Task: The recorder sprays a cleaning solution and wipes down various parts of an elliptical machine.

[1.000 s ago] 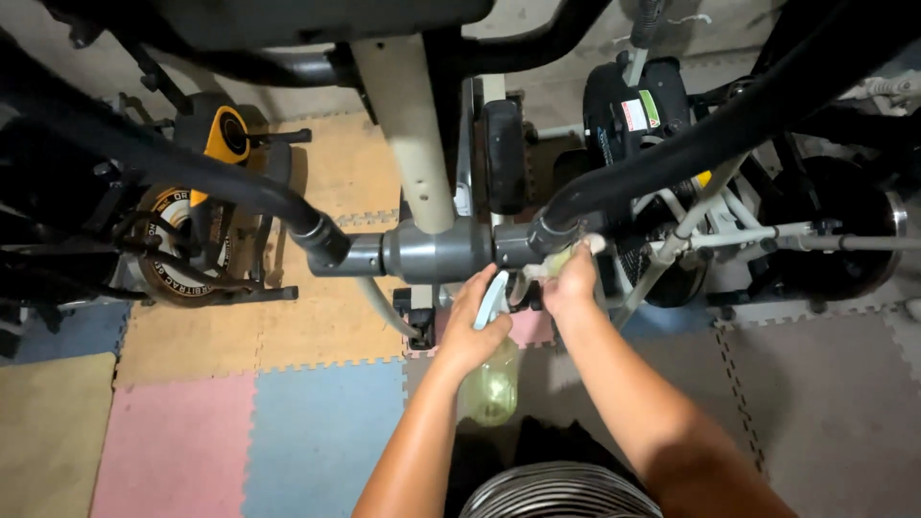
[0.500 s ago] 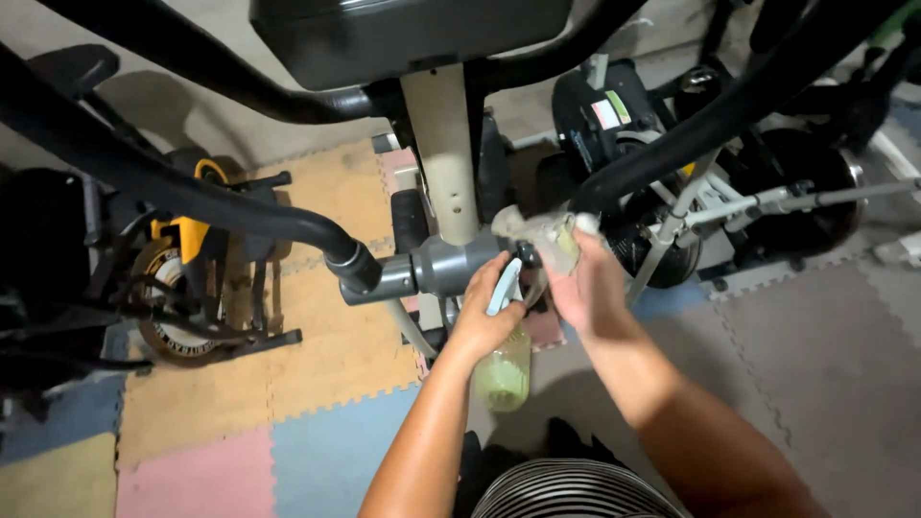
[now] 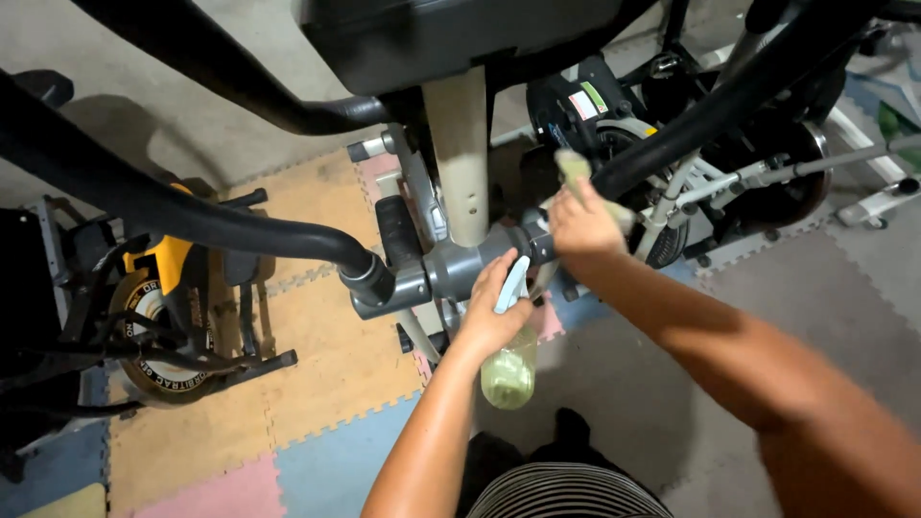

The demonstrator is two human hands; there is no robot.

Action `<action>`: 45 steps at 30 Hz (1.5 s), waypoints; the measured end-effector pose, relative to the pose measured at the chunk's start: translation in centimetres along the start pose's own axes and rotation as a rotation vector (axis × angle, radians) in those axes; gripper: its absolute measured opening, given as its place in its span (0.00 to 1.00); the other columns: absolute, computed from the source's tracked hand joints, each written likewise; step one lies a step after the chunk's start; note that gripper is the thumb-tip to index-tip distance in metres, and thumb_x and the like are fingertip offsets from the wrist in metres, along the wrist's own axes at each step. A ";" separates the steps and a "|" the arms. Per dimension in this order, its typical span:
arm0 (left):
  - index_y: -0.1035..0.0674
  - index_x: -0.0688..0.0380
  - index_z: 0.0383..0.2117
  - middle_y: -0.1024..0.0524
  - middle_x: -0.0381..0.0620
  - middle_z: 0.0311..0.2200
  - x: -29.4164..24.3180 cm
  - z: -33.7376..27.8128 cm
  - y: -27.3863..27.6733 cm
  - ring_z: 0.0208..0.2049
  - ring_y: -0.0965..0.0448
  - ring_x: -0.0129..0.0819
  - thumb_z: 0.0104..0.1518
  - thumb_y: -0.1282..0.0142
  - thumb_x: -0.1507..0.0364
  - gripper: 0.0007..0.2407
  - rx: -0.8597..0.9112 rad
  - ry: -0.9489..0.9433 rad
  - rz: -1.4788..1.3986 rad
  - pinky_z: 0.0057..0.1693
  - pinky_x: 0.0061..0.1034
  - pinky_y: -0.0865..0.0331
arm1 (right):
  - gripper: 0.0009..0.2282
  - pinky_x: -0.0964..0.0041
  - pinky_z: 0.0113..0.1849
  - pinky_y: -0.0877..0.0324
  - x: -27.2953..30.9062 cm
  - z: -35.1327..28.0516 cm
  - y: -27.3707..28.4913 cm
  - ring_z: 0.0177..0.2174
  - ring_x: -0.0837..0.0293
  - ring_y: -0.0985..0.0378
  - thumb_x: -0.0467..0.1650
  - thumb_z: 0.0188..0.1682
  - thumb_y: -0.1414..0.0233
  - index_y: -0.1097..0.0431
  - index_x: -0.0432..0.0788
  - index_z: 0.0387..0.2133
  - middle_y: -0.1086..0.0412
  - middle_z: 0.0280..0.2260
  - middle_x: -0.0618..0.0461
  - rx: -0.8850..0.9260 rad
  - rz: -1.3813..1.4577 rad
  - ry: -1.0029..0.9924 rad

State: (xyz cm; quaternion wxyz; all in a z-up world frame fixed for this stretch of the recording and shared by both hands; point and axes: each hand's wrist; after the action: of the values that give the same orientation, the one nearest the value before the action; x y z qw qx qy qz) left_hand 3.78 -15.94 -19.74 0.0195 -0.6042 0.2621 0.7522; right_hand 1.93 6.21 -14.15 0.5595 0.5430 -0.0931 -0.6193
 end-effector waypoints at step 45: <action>0.36 0.70 0.61 0.45 0.69 0.66 -3.9 0.9 -2.6 0.68 0.46 0.59 0.40 0.32 0.72 0.38 -0.246 0.218 0.771 0.69 0.46 0.52 | 0.18 0.44 0.60 0.39 5.7 6.3 -10.1 0.55 0.43 0.28 0.38 0.56 0.60 0.28 0.42 0.49 0.27 0.52 0.41 0.500 0.915 -0.374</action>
State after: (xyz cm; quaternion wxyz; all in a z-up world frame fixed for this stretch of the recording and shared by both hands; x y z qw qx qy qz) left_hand 4.92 -12.20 -16.95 -0.3638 -0.5359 0.3777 0.6617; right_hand -7.69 2.20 -22.20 0.5994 0.4444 -0.5615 -0.3578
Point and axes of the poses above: each hand's wrist, its own z-axis towards the middle knuckle, its own y-axis out of the back of the hand, x = y × z
